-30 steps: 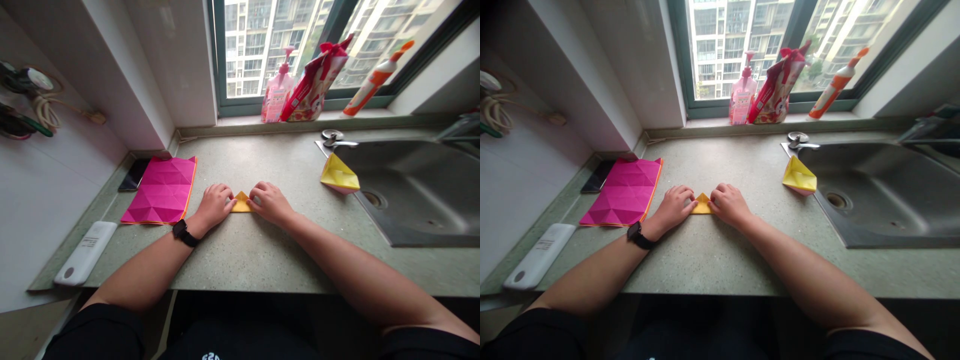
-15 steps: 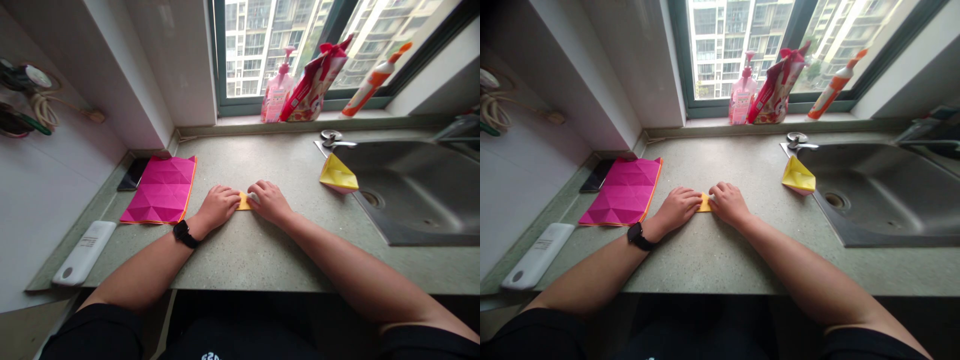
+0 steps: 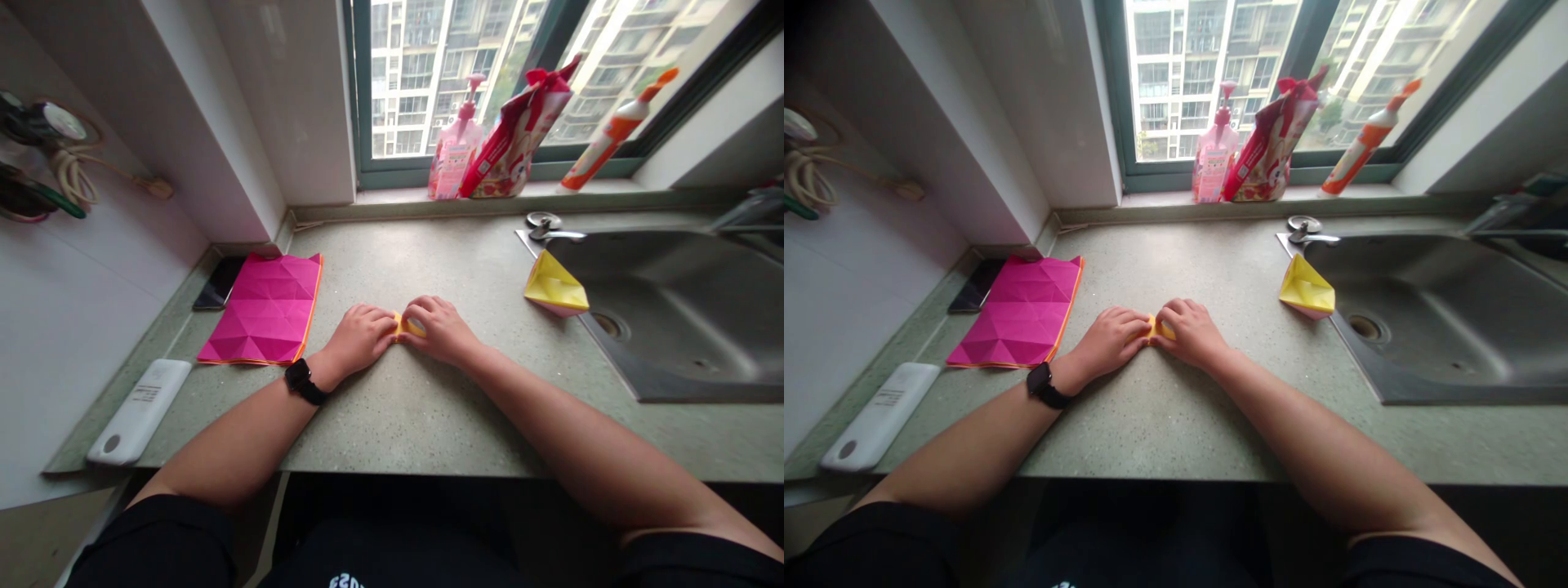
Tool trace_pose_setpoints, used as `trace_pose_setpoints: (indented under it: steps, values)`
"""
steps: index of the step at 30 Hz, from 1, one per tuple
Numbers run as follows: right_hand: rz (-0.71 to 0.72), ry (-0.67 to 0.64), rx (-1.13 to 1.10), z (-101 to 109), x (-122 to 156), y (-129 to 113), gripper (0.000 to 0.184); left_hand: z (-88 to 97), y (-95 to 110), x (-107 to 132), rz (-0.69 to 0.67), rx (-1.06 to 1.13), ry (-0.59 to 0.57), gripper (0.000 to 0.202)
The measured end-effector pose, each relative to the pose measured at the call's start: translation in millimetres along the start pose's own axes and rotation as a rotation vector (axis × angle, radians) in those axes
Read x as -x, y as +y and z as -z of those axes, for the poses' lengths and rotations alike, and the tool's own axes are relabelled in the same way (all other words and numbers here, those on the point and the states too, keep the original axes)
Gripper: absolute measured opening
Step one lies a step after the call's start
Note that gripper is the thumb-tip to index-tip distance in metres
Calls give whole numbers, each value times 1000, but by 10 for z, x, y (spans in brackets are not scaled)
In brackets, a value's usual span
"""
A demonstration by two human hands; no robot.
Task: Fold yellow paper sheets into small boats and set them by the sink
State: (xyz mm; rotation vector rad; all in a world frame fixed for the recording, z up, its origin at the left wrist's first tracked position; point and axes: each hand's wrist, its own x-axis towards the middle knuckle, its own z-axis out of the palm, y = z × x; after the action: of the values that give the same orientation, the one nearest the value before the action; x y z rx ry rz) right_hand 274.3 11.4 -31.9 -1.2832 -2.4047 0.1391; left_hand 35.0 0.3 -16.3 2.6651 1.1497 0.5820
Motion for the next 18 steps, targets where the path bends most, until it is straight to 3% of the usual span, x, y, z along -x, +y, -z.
trace_pose_setpoints:
  steps: [9, 18]
  values:
    - [8, -76, -48, -6, 30, 117, 35, 7, 5, 13, 30, 12, -46, 20]
    - [-190, -285, -41, 125, 92, 396, 67, 12, 38, 15, 52, -15, -76, 18]
